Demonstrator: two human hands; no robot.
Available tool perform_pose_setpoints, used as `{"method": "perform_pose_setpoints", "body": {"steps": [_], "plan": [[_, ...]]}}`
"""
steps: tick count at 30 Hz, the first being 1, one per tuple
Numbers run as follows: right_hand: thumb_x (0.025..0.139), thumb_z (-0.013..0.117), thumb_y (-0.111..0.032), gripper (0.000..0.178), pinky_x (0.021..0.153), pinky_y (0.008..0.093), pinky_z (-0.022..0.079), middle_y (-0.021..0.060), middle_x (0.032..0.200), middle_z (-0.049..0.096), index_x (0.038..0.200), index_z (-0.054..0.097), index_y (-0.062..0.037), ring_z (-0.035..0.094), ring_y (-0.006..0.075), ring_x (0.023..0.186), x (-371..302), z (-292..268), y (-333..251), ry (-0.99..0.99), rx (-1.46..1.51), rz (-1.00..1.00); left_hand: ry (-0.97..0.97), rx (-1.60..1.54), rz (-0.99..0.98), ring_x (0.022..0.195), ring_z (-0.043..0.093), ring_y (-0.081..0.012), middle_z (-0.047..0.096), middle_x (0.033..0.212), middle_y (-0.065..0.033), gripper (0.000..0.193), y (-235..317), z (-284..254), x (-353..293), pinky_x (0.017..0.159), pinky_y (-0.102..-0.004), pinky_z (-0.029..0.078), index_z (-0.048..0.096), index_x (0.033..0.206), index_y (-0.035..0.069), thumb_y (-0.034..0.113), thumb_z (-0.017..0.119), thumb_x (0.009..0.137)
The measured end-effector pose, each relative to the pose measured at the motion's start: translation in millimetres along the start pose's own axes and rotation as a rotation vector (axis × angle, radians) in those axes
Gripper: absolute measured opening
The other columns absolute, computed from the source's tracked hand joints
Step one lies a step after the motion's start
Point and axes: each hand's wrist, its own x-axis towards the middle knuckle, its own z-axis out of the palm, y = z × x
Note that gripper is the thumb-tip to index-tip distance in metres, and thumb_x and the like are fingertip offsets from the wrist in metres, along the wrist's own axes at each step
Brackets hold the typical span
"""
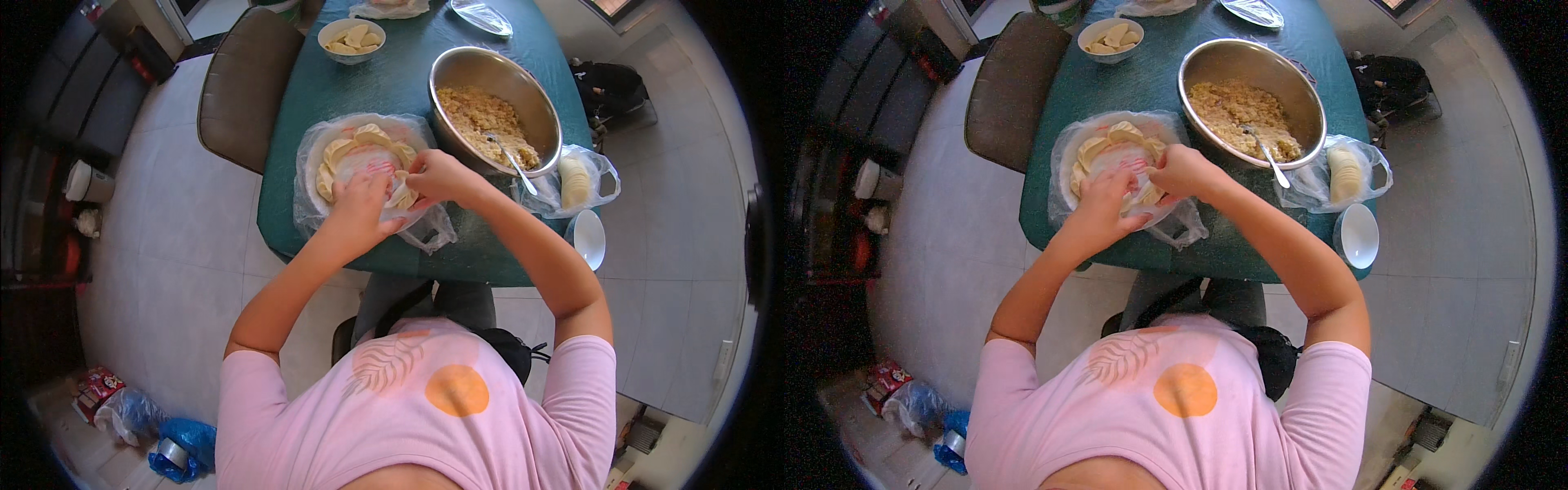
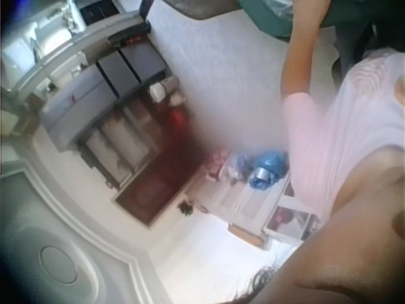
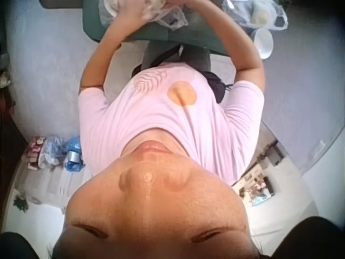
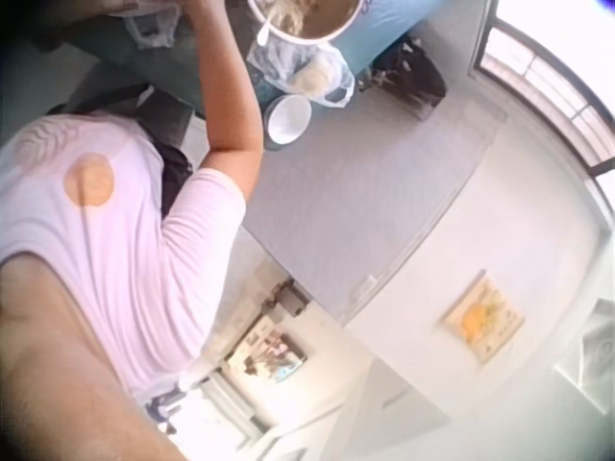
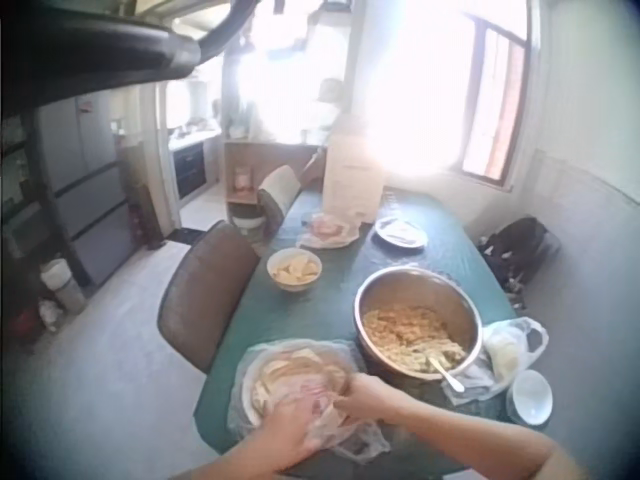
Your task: The person scoops meat and vegetable filling from a large metal bowl onto round dough wrappers using a spoon. They fold the wrappers over the filling and pinch the edges to seal them, placing the finished dumplings onto a plate. The process is repeated multiple times throughout the clip.
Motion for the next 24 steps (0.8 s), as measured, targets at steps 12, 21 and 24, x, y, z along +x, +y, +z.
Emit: {"method": "perform_pose_setpoints", "body": {"steps": [12,21,24], "plan": [[0.081,0.058,-0.014,0.019,0.064,0.0388,0.053,0.019,0.078,0.064,0.089,0.057,0.0029,0.067,0.0296,0.071,-3,11,17,0.136,-0.481,-0.274,-0.107,0.023,0.065,0.102,0.054,-0.0298,0.061,0.103,-0.0119,0.032,-4,11,11,0.085,-0.0443,0.031,0.061,0.094,0.008,0.024,0.072,0.069],[0.076,0.059,-0.009,0.018,0.081,0.0425,0.049,0.0186,0.094,0.06,0.093,0.062,-0.0028,0.059,0.0345,0.093,-32,4,32,0.144,-0.497,-0.685,0.025,0.164,0.066,0.098,0.056,-0.0244,0.063,0.096,-0.0075,0.018,-5,26,2,0.084,-0.0415,0.031,0.063,0.083,0.007,0.018,0.07,0.069],[0.074,0.062,-0.01,0.02,0.084,0.0396,0.046,0.015,0.098,0.055,0.093,0.063,-0.0042,0.055,0.0326,0.098,-26,13,45,0.201,-0.547,-0.867,0.065,0.117,0.077,0.098,0.057,-0.0235,0.063,0.095,-0.0069,0.018,-4,27,2,0.084,-0.0405,0.032,0.063,0.081,0.007,0.018,0.071,0.069]]}}
